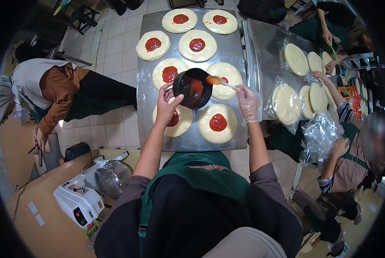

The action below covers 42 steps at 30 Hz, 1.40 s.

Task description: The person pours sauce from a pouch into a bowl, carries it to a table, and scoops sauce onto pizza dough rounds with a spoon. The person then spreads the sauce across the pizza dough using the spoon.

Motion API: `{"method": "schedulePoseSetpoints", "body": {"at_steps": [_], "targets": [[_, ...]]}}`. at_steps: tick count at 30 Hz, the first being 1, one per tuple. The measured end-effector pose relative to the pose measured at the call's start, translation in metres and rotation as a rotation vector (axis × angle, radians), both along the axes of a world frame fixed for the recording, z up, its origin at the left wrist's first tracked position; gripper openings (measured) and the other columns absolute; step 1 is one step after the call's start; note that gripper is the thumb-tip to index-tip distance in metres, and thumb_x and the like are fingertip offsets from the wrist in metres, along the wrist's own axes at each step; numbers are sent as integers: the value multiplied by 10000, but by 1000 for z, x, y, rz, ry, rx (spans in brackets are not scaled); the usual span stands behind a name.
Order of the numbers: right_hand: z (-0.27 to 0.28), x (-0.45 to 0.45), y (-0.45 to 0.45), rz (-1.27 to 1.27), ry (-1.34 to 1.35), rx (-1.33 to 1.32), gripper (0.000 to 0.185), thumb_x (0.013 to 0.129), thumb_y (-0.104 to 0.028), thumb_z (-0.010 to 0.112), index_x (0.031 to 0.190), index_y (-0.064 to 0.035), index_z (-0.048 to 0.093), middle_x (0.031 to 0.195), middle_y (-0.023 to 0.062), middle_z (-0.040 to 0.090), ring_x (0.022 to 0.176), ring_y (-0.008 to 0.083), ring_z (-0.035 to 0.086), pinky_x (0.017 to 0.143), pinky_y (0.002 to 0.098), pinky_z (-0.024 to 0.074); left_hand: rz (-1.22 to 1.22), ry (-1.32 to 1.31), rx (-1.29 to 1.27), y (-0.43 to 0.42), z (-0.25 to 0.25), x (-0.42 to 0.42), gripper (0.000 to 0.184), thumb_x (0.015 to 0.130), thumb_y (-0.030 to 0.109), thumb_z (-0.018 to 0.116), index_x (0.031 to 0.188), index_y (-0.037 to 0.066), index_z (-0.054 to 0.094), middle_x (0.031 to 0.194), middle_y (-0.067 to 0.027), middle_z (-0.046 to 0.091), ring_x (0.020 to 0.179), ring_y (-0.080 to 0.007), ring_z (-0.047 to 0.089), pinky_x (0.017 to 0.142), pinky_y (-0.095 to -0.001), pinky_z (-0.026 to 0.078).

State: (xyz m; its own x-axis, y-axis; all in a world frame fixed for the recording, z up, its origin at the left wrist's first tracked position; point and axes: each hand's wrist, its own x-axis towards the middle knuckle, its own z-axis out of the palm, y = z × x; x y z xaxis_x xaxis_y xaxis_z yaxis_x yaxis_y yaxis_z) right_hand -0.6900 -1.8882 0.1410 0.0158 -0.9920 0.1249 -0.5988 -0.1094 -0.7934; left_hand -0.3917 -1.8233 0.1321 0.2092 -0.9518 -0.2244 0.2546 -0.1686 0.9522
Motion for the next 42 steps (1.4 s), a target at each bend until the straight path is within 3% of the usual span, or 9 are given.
{"method": "schedulePoseSetpoints", "body": {"at_steps": [7,11,15,18,24,31,35,40,42], "targets": [[54,35,-12,611,535,-440,56,771,-147,660,814,-127,690,732,77,624,776,262,617,674,404,493,-159,-195,-141,-12,8,-3,624,777,48,764,1327,79,470,1175,-93,607,1077,-171,570,947,-334,485],[60,40,-13,550,678,-445,50,796,-146,639,782,-116,676,713,77,628,768,273,626,656,424,489,-202,-168,-139,-7,22,1,625,766,62,778,1317,79,483,1190,-94,603,1082,-175,567,942,-342,489],[27,45,8,497,456,-169,164,887,-196,591,822,-91,700,649,102,624,640,245,617,621,408,470,-184,-194,-139,-3,23,2,628,766,64,778,1320,86,482,1196,-91,598,1086,-175,564,930,-346,494],[0,56,36,325,-134,540,177,900,-231,630,891,-88,735,665,39,627,629,136,560,610,327,447,-158,-228,-174,1,11,8,629,775,70,778,1324,87,469,1189,-87,593,1083,-171,563,892,-328,515],[-14,58,60,12,-790,515,150,874,-170,690,918,-34,736,763,-52,636,686,65,512,633,238,406,106,45,-19,27,-4,20,640,827,120,763,1352,75,401,1171,-113,584,1066,-162,580,804,-267,537],[-35,23,18,-251,575,-340,133,869,-202,634,916,-115,723,773,109,695,648,259,656,595,399,500,365,12,37,129,8,58,624,857,163,738,1360,102,373,1211,-118,561,1085,-166,591,815,-280,554],[-90,2,-22,-22,906,-334,60,752,-137,619,755,-122,677,721,94,679,693,292,680,621,409,529,519,-58,36,213,26,57,575,885,218,692,1368,145,389,1220,-79,573,1036,-152,610,789,-283,540],[-106,-12,-26,51,767,-652,69,772,-155,637,707,-134,637,676,85,640,622,273,641,537,397,503,817,-31,108,326,32,29,578,882,201,690,1369,140,385,1191,-87,585,1044,-159,615,782,-282,546],[-156,-40,-40,23,1005,-699,88,831,-143,594,761,-113,639,714,63,646,610,224,624,536,378,506,949,22,132,364,22,8,530,889,248,678,1352,212,423,1199,-63,590,1057,-181,611,799,-395,545]]}}
